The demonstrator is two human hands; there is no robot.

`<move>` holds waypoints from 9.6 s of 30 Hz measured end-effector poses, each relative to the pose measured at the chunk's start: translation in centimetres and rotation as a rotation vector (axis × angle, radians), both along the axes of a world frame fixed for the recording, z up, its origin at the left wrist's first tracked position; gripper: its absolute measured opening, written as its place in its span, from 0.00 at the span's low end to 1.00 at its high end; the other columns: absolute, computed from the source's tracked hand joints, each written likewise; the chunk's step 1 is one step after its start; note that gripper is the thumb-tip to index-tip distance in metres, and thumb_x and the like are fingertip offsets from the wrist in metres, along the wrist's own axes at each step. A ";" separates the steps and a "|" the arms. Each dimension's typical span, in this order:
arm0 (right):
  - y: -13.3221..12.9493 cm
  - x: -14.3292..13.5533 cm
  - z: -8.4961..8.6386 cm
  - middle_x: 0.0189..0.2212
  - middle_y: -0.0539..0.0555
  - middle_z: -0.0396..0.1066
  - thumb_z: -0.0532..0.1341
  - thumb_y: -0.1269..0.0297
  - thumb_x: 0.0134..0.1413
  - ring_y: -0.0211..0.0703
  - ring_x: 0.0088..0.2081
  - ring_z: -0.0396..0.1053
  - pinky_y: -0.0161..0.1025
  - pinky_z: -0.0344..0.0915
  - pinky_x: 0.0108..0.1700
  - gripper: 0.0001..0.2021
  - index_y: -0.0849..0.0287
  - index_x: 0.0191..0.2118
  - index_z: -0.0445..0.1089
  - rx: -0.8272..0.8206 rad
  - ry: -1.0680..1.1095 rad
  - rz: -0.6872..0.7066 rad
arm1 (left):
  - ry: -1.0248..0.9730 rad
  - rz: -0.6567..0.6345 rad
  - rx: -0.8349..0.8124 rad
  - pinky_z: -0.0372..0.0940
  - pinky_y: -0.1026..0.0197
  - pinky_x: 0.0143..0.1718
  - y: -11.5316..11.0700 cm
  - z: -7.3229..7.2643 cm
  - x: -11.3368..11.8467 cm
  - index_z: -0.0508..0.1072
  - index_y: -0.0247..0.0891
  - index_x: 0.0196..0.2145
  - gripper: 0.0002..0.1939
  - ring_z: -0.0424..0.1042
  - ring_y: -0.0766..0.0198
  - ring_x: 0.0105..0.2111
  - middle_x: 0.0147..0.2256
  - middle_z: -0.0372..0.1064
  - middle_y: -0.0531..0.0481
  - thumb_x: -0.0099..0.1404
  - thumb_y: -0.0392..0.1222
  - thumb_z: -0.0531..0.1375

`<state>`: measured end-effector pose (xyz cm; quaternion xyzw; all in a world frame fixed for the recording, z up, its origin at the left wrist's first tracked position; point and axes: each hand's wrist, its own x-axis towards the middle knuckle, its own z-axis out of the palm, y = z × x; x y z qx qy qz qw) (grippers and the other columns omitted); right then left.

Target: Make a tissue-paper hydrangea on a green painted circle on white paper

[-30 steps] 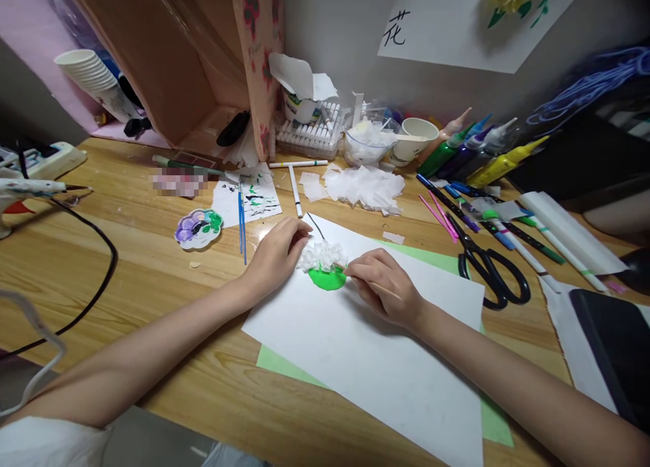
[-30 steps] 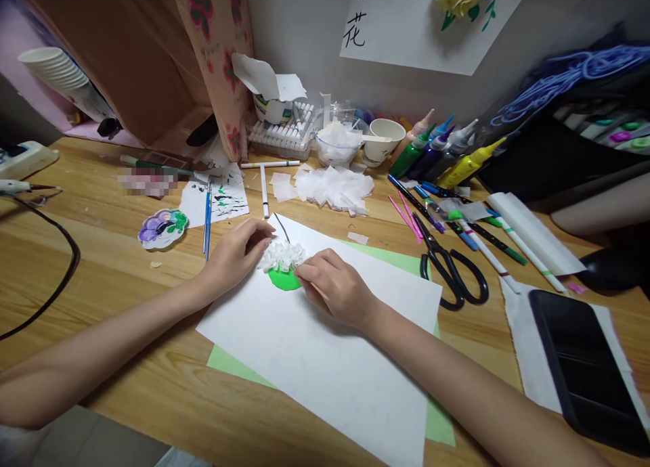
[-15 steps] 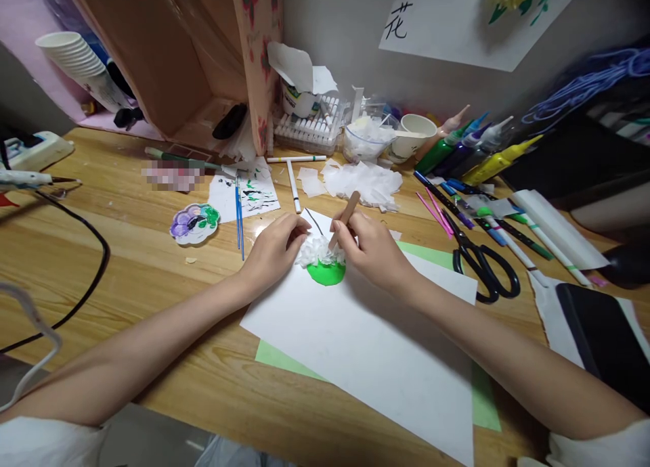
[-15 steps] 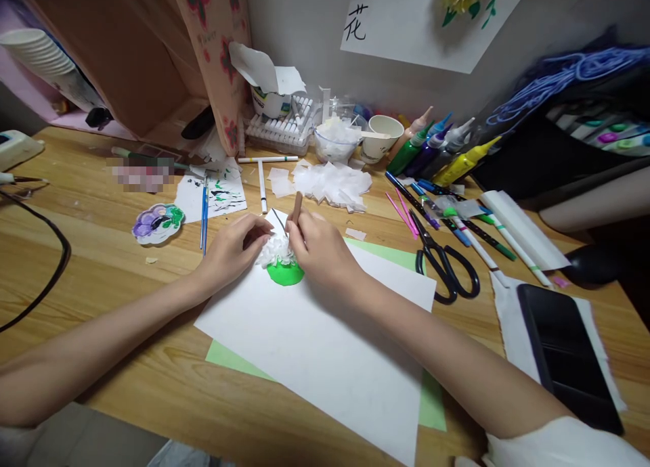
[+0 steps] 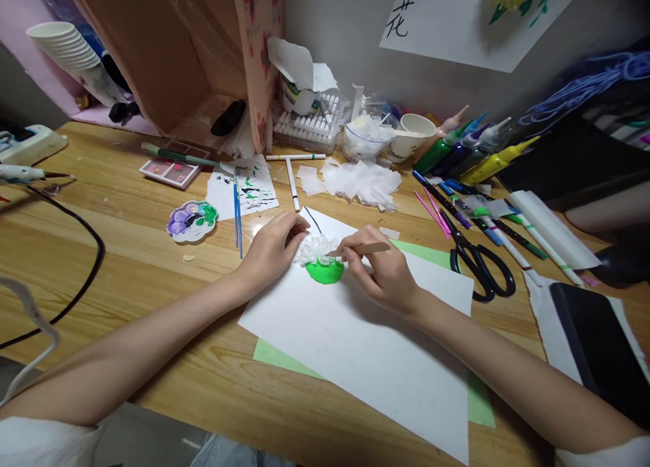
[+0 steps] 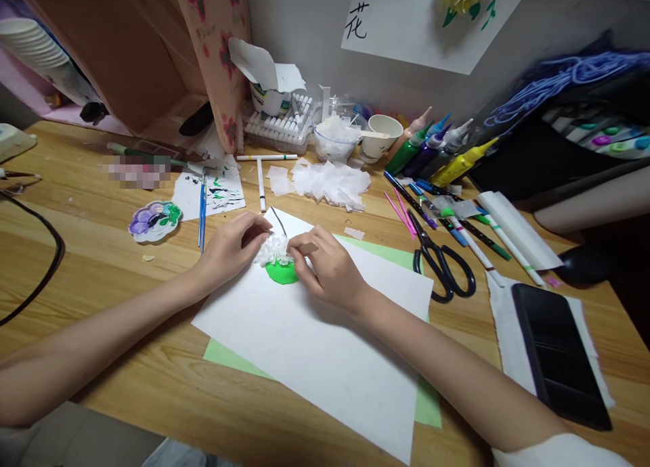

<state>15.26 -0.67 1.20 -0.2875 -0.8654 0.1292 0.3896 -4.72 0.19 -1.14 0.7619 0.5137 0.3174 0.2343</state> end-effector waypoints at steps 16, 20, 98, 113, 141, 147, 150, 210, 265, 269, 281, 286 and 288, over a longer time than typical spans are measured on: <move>1.7 -1.5 -0.5 0.25 0.51 0.68 0.53 0.67 0.59 0.37 0.25 0.65 0.36 0.59 0.26 0.08 0.59 0.30 0.65 -0.345 0.087 -0.285 | 0.017 -0.018 0.016 0.61 0.63 0.35 0.1 0.3 0.0 0.67 0.38 0.36 0.07 0.66 0.65 0.34 0.33 0.67 0.52 0.61 0.29 0.54; 1.6 -0.9 -0.2 0.25 0.51 0.68 0.53 0.64 0.59 0.37 0.25 0.65 0.36 0.60 0.26 0.09 0.60 0.30 0.66 -0.438 0.140 -0.264 | 0.008 -0.006 0.007 0.61 0.62 0.35 -0.1 0.2 -0.1 0.67 0.38 0.35 0.07 0.66 0.65 0.33 0.32 0.67 0.52 0.61 0.30 0.54; -1.1 2.3 -2.3 0.29 0.54 0.69 0.54 0.79 0.55 0.41 0.31 0.62 0.40 0.65 0.32 0.12 0.58 0.42 0.61 0.077 0.074 0.049 | 0.187 0.079 0.005 0.58 0.59 0.38 0.7 0.2 -0.2 0.64 0.38 0.35 0.03 0.65 0.61 0.36 0.34 0.65 0.49 0.64 0.36 0.52; 0.5 -0.3 0.1 0.28 0.54 0.68 0.51 0.73 0.59 0.42 0.30 0.63 0.39 0.62 0.32 0.06 0.57 0.32 0.58 -0.036 -0.089 -0.035 | 0.183 0.049 0.001 0.58 0.59 0.37 0.9 0.1 -0.4 0.65 0.38 0.35 0.03 0.64 0.61 0.35 0.33 0.65 0.49 0.62 0.35 0.53; 1.6 -0.9 1.0 0.25 0.52 0.65 0.50 0.70 0.59 0.40 0.27 0.63 0.38 0.59 0.29 0.08 0.58 0.30 0.62 -0.158 -0.107 -0.062 | 0.199 0.036 -0.002 0.59 0.59 0.38 0.9 0.4 -0.3 0.65 0.38 0.35 0.04 0.64 0.60 0.35 0.33 0.65 0.48 0.62 0.36 0.52; 0.8 3.8 0.1 0.26 0.51 0.65 0.52 0.61 0.61 0.37 0.25 0.64 0.37 0.60 0.28 0.11 0.58 0.29 0.63 -0.361 0.504 -0.323 | 0.196 0.035 -0.022 0.59 0.59 0.35 1.3 0.8 -0.6 0.66 0.38 0.34 0.04 0.65 0.61 0.34 0.32 0.66 0.49 0.63 0.37 0.52; 0.7 6.0 -1.5 0.19 0.46 0.60 0.54 0.58 0.58 0.34 0.20 0.60 0.34 0.56 0.23 0.10 0.57 0.30 0.63 -0.482 0.759 -0.455 | 0.192 0.060 0.010 0.59 0.60 0.34 2.6 1.8 0.4 0.67 0.38 0.33 0.07 0.66 0.61 0.32 0.31 0.67 0.49 0.65 0.39 0.50; -0.5 0.1 -1.9 0.27 0.53 0.67 0.52 0.77 0.57 0.41 0.30 0.60 0.38 0.62 0.31 0.09 0.58 0.40 0.61 0.068 0.137 0.085 | 0.228 -0.055 -0.017 0.58 0.58 0.38 0.1 2.8 -0.8 0.67 0.38 0.33 0.05 0.63 0.61 0.37 0.33 0.64 0.49 0.64 0.38 0.52; -0.2 -1.2 -1.4 0.27 0.52 0.69 0.52 0.78 0.55 0.41 0.27 0.61 0.39 0.61 0.27 0.09 0.56 0.37 0.62 0.078 0.084 0.050 | 0.108 -0.064 -0.049 0.61 0.59 0.38 1.3 0.4 -1.8 0.66 0.37 0.34 0.05 0.65 0.62 0.37 0.34 0.64 0.48 0.61 0.33 0.52; -0.2 -1.2 -1.4 0.26 0.52 0.69 0.51 0.77 0.55 0.41 0.27 0.61 0.39 0.61 0.28 0.09 0.56 0.37 0.62 0.089 0.080 0.047 | 0.105 -0.064 -0.050 0.61 0.59 0.38 1.3 0.4 -1.8 0.66 0.37 0.34 0.04 0.65 0.61 0.36 0.34 0.64 0.48 0.61 0.33 0.53; 0.6 -2.3 -1.0 0.27 0.53 0.69 0.51 0.74 0.58 0.41 0.28 0.62 0.39 0.61 0.30 0.06 0.57 0.34 0.60 0.076 0.033 0.005 | 0.103 -0.065 -0.046 0.61 0.59 0.38 1.3 0.3 -1.8 0.66 0.37 0.34 0.05 0.65 0.61 0.37 0.34 0.64 0.48 0.61 0.32 0.52; 1.6 -3.0 0.1 0.24 0.52 0.66 0.51 0.69 0.60 0.42 0.27 0.64 0.39 0.60 0.29 0.06 0.58 0.32 0.61 -0.094 -0.090 -0.058 | 0.106 -0.068 -0.046 0.61 0.59 0.38 1.3 0.5 -1.7 0.66 0.38 0.34 0.04 0.65 0.61 0.37 0.34 0.64 0.49 0.61 0.33 0.52; 1.8 -2.7 0.6 0.24 0.52 0.67 0.51 0.68 0.60 0.40 0.26 0.64 0.38 0.60 0.28 0.09 0.58 0.30 0.63 -0.160 -0.081 -0.048 | 0.106 -0.066 -0.045 0.61 0.59 0.38 1.2 0.5 -1.7 0.66 0.37 0.34 0.04 0.65 0.61 0.37 0.34 0.64 0.48 0.62 0.34 0.52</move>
